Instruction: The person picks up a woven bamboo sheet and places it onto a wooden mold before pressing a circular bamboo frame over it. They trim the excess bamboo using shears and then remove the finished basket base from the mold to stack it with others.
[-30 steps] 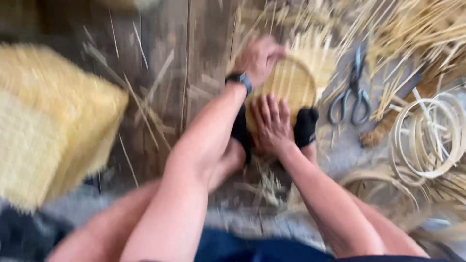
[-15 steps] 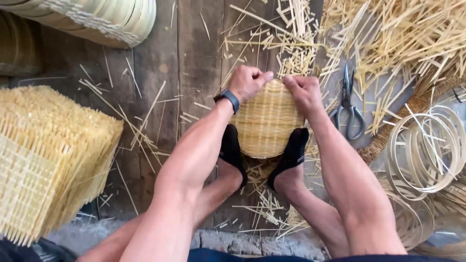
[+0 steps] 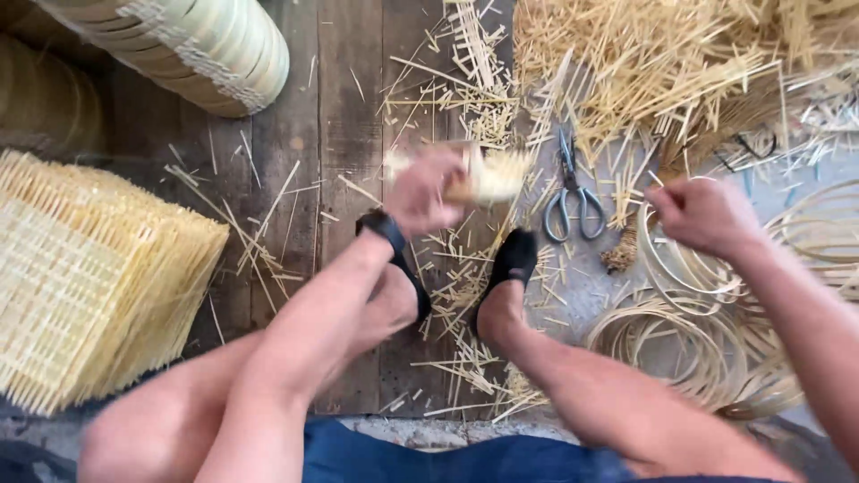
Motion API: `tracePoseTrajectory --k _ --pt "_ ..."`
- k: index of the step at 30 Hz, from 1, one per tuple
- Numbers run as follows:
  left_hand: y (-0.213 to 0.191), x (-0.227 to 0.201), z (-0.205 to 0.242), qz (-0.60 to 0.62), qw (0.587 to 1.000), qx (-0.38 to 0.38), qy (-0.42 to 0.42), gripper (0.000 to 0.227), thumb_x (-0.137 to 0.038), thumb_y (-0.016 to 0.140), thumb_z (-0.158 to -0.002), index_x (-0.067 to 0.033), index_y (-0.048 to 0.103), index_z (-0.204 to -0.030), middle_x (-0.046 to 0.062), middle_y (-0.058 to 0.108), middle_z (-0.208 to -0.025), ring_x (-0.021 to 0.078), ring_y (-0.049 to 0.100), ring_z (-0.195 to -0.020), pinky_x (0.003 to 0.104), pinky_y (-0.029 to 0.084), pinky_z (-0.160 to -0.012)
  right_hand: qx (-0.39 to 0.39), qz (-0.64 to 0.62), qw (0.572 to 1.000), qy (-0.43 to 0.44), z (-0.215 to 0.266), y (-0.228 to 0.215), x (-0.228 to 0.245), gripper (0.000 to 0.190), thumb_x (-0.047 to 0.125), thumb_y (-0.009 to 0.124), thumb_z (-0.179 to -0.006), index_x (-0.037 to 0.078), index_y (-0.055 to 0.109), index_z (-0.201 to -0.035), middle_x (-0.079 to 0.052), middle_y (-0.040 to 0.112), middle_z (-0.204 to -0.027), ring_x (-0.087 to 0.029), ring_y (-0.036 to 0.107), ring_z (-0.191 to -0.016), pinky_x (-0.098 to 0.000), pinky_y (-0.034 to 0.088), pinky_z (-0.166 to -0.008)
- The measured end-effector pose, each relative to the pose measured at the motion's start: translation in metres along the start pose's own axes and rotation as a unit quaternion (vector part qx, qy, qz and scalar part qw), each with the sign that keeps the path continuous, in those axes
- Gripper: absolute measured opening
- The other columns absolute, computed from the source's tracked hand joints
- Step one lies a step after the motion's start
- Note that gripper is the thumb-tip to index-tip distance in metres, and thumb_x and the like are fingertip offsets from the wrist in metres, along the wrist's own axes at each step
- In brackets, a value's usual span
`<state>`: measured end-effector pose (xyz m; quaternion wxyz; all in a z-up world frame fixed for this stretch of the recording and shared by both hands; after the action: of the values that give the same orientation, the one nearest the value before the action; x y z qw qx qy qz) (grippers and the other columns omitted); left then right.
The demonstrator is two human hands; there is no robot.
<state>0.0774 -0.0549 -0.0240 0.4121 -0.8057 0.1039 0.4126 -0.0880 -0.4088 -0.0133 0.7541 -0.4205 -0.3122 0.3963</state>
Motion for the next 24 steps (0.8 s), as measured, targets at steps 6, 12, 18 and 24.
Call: tracePoseTrajectory --k 6,12,18,24 --pt "0.074 0.019 0.106 -0.269 0.958 0.097 0.030 0.035 -0.012 0.072 -0.075 -0.0172 0.060 -0.108 0.006 0.058 -0.116 0.0289 0.056 -0.117 0.047 0.049 -0.105 -0.043 -0.141 0.989 0.013 -0.059 0.193 -0.054 0.037 0.035 0.074 -0.088 0.009 0.077 -0.114 -0.017 0.077 -0.103 -0.032 0.073 -0.095 -0.0447 0.056 -0.092" --pt "0.035 0.048 0.093 -0.223 0.945 -0.008 -0.238 0.087 -0.055 0.085 -0.064 -0.0076 0.050 -0.128 0.024 0.051 -0.127 0.0442 0.047 -0.124 0.060 0.035 -0.105 -0.224 -0.063 0.971 -0.053 -0.094 0.245 -0.055 0.073 0.034 0.089 -0.070 -0.001 0.061 -0.127 -0.027 0.068 -0.117 -0.047 0.063 -0.108 -0.0515 0.050 -0.092" --pt "0.066 0.063 0.047 -0.273 0.895 -0.030 -0.352 0.100 -0.051 0.083 -0.070 -0.0341 0.038 -0.158 0.029 0.046 -0.143 0.0471 0.046 -0.131 0.063 0.034 -0.108 -0.068 -0.174 0.974 0.131 -0.104 0.266 -0.055 0.068 0.018 0.079 -0.069 0.001 0.055 -0.131 -0.027 0.070 -0.111 -0.047 0.065 -0.107 -0.0526 0.052 -0.094" --pt "0.052 0.027 0.048 -0.228 0.954 -0.057 -0.187 0.082 -0.032 0.078 -0.076 -0.0405 0.048 -0.152 0.021 0.052 -0.147 0.0403 0.053 -0.130 0.053 0.044 -0.108 0.092 -0.370 0.911 0.158 -0.091 0.295 -0.060 0.040 0.009 0.078 -0.071 -0.003 0.067 -0.108 -0.022 0.070 -0.097 -0.036 0.066 -0.088 -0.0456 0.054 -0.078"
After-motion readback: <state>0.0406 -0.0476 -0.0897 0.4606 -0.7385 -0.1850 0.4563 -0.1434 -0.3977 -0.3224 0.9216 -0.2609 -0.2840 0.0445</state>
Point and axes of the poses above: each hand's wrist, its own z-axis away from the middle knuckle, its own y-axis out of the palm, x = y × z, the point moved 10 cm from there along -z, towards the middle knuckle
